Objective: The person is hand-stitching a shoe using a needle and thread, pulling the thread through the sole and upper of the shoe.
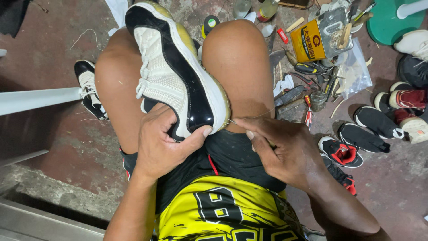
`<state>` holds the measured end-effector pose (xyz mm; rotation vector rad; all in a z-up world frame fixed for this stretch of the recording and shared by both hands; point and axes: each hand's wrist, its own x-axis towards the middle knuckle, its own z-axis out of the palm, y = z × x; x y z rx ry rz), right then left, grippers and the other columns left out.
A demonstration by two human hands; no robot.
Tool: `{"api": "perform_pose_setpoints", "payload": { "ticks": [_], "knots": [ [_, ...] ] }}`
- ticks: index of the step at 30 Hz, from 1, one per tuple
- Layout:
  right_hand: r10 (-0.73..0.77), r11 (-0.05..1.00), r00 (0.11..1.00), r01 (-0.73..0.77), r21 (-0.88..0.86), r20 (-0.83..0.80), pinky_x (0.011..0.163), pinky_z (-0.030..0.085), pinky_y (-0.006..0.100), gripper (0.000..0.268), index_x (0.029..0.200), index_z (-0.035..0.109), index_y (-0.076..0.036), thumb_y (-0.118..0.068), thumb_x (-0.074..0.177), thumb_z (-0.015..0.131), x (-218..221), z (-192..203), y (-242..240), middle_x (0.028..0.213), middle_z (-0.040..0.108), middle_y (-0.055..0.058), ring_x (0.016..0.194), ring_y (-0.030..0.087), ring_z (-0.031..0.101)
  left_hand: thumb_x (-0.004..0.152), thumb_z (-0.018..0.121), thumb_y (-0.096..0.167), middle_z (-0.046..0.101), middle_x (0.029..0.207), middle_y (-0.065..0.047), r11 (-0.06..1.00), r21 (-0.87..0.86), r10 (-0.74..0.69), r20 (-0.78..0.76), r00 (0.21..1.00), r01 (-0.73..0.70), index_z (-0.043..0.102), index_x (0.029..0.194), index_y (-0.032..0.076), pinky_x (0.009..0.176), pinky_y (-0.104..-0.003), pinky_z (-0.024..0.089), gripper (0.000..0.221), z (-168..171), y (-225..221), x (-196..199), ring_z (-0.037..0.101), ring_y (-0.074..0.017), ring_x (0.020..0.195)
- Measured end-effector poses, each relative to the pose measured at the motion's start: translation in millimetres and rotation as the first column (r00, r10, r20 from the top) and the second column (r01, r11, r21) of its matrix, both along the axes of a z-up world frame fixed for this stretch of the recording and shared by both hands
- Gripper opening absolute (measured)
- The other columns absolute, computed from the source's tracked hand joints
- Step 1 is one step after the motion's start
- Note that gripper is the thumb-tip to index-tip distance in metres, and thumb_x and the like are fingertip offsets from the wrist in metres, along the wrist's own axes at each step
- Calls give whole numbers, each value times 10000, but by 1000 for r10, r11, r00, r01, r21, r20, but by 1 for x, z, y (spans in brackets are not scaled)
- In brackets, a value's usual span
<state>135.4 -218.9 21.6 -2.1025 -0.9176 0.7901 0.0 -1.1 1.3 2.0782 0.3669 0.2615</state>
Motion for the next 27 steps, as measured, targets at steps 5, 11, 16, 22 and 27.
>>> {"api": "perform_pose_setpoints", "payload": {
  "ticks": [5,11,16,22,27],
  "knots": [
    [99,995,980,-102,6,172,586,517,389,403,1220,703,-140,-43,829,684,2,2,1,803,650,83,647,255,651,807,845,139,711,900,-109,995,-97,25,-23,999,-27,693,937,-2,771,-336,524,245,3,1,-1,694,-237,828],
    [211,961,917,-259,102,338,630,521,402,565,1333,638,-141,-16,784,690,7,-6,-5,878,622,51,768,262,646,809,851,145,719,928,-114,996,-83,28,-41,999,-31,695,951,1,787,-331,525,255,4,0,-3,698,-236,857],
    [245,955,908,-286,76,338,592,507,398,598,1352,636,-150,-19,772,706,11,-10,-9,903,648,57,726,248,641,798,855,157,721,922,-114,999,-32,31,-54,998,-33,703,953,8,793,-342,520,264,7,-4,-2,695,-257,865],
    [227,969,939,-246,40,259,576,513,405,517,1298,673,-138,-30,794,704,12,-6,-6,840,612,60,701,247,646,792,860,163,724,897,-118,998,-11,59,-82,995,-60,704,929,8,778,-346,517,260,10,-8,0,694,-264,851],
    [203,976,939,-218,25,279,567,514,394,449,1262,678,-96,-25,819,692,9,8,-5,849,618,61,676,231,663,782,871,151,698,831,-134,991,-30,122,-143,982,-128,688,875,-2,697,-330,517,255,9,-17,-3,688,-257,746]
  ]
}}
